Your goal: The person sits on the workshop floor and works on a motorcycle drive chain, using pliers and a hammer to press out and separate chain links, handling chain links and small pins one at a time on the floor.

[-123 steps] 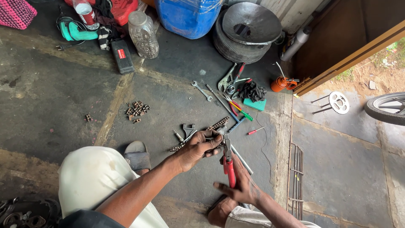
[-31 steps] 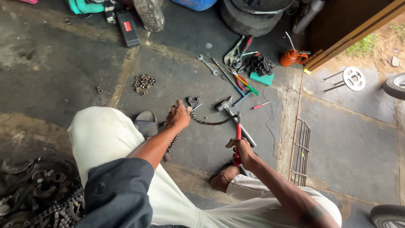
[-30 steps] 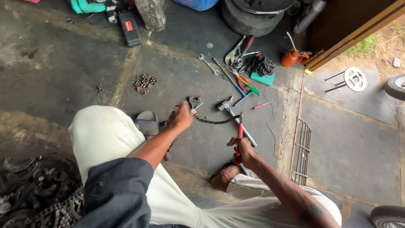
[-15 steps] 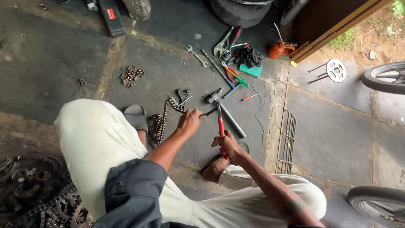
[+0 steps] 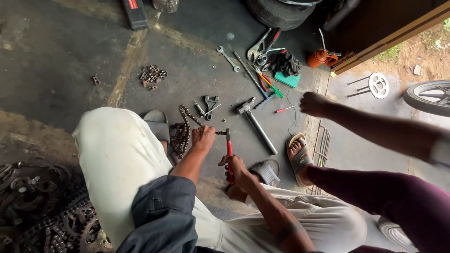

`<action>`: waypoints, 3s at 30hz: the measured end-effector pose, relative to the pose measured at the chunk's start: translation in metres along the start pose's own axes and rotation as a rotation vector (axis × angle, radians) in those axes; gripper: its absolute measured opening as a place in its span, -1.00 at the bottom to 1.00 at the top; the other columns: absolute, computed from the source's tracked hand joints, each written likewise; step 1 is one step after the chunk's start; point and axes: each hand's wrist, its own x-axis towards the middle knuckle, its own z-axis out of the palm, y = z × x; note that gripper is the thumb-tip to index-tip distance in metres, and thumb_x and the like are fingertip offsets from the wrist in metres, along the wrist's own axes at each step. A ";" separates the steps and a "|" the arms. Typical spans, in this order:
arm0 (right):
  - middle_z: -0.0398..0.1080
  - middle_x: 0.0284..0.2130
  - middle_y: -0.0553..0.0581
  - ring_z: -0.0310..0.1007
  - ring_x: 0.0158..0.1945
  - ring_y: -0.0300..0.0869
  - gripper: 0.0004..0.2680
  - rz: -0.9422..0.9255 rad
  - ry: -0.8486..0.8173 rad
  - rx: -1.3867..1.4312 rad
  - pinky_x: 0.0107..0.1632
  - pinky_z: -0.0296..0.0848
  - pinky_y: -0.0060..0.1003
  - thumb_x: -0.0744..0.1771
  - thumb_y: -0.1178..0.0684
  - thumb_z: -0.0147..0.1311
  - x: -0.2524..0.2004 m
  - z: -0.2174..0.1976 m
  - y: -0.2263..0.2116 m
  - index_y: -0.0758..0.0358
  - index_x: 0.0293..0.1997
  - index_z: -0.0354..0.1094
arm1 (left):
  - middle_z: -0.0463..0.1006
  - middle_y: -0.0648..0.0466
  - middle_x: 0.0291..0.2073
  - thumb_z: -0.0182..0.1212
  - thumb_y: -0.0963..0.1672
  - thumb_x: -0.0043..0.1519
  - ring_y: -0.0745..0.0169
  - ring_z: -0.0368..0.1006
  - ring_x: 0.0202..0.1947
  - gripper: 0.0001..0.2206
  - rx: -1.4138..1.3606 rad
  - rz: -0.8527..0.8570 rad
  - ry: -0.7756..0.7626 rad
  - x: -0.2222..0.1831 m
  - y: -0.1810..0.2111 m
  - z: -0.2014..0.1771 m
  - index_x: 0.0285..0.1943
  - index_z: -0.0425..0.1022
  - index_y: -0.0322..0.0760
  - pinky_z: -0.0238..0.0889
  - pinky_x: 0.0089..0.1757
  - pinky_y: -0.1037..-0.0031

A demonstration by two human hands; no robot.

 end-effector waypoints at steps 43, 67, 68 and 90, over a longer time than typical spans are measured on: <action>0.40 -0.36 0.26 0.43 -0.42 -0.02 -0.75 -0.355 -0.113 -0.342 -0.44 0.42 -0.14 0.20 0.01 0.10 0.116 -0.028 0.014 0.44 -0.22 0.40 | 0.46 -0.17 -0.19 0.19 0.27 0.13 -0.16 0.44 -0.18 -0.40 -1.424 -0.380 -0.713 -0.010 0.028 0.045 -0.01 0.44 -0.21 0.44 -0.17 -0.15; 0.37 -0.34 0.08 0.37 -0.38 -0.15 -0.57 -0.014 -0.025 -0.073 -0.29 0.47 -0.14 0.24 0.11 0.08 0.145 -0.012 0.055 -0.02 0.27 0.23 | 0.57 -0.12 -0.24 0.65 0.14 -0.16 0.11 0.55 -0.35 -0.15 -1.281 -0.626 -0.286 -0.005 0.030 0.107 0.11 0.38 -0.52 0.45 -0.37 0.26; 0.38 -0.35 0.09 0.38 -0.38 -0.14 -0.57 -0.021 -0.010 -0.082 -0.28 0.48 -0.12 0.24 0.11 0.08 0.151 -0.012 0.060 -0.03 0.27 0.23 | 0.54 -0.13 -0.19 0.67 0.17 -0.15 0.10 0.56 -0.30 -0.06 -1.213 -0.693 -0.316 -0.005 0.028 0.109 0.17 0.29 -0.55 0.46 -0.35 0.24; 0.29 -0.42 0.20 0.30 -0.43 -0.05 -0.88 0.004 -0.072 0.266 -0.38 0.31 -0.15 0.18 0.15 0.05 0.145 -0.034 0.070 0.35 -0.32 0.32 | 0.42 -0.05 -0.47 0.57 0.19 -0.26 0.09 0.35 -0.46 -0.35 -1.361 -0.442 -0.435 -0.031 0.046 0.069 -0.31 0.45 -0.36 0.22 -0.40 0.22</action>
